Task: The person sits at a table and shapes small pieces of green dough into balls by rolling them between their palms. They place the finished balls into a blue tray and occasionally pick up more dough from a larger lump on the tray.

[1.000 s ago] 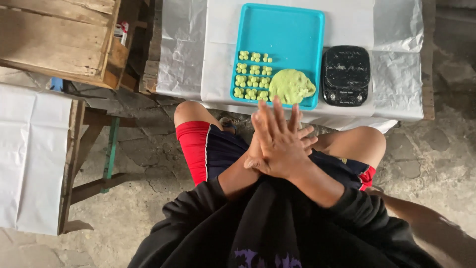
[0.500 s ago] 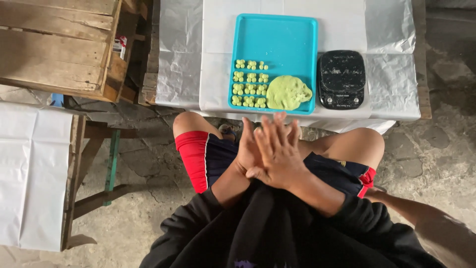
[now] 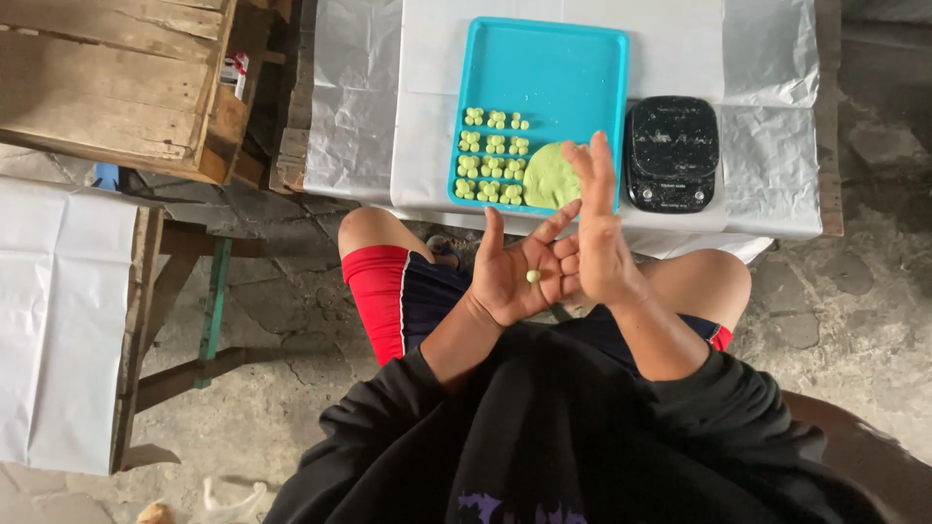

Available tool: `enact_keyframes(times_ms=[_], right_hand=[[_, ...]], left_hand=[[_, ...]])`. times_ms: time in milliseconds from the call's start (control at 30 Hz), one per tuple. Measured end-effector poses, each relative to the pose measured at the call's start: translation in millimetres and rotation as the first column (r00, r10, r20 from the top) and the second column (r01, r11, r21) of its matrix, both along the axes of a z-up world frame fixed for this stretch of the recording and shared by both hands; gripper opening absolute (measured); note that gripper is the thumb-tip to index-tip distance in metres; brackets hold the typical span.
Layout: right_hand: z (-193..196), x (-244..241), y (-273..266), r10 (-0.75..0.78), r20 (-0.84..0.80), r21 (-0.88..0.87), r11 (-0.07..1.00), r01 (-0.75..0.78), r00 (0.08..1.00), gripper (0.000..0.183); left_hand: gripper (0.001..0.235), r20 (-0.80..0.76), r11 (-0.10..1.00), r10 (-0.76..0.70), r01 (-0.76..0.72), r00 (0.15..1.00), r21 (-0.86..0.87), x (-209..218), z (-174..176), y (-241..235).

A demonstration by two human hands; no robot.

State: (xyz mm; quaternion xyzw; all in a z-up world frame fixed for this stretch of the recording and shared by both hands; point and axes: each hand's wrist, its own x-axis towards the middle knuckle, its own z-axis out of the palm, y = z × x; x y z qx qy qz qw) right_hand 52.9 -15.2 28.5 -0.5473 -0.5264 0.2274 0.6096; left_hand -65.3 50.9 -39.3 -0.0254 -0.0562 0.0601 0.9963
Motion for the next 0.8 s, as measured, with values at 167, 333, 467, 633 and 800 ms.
enact_keyframes(times_ms=[167, 333, 467, 633, 800], right_hand=[[-19, -40, 1, -0.071, 0.601, -0.144, 0.970, 0.195, 0.796, 0.112], [-28, -48, 14, -0.062, 0.718, -0.024, 0.993, 0.113, 0.694, 0.104], [-39, -34, 4, -0.065, 0.870, -0.056, 0.972, 0.229, 0.489, 0.108], [-39, -39, 17, 0.003, 0.859, -0.099, 0.982, 0.159, 0.513, 0.100], [-33, -29, 27, 0.057, 0.398, 0.007, 0.998, -0.065, 0.916, 0.107]], left_hand=[[0.114, -0.098, 0.999, -0.046, 0.047, 0.994, 0.010, -4, 20, 6], [0.113, -0.235, 0.999, -0.018, 0.026, 0.972, 0.033, -5, 22, 12], [0.112, -0.324, 0.994, 0.036, 0.001, 0.945, 0.113, 1, 29, 18], [0.111, -0.301, 0.988, 0.079, -0.034, 0.951, 0.150, 4, 25, 19], [0.110, -0.234, 0.979, 0.081, -0.034, 0.969, 0.199, 4, 23, 36]])
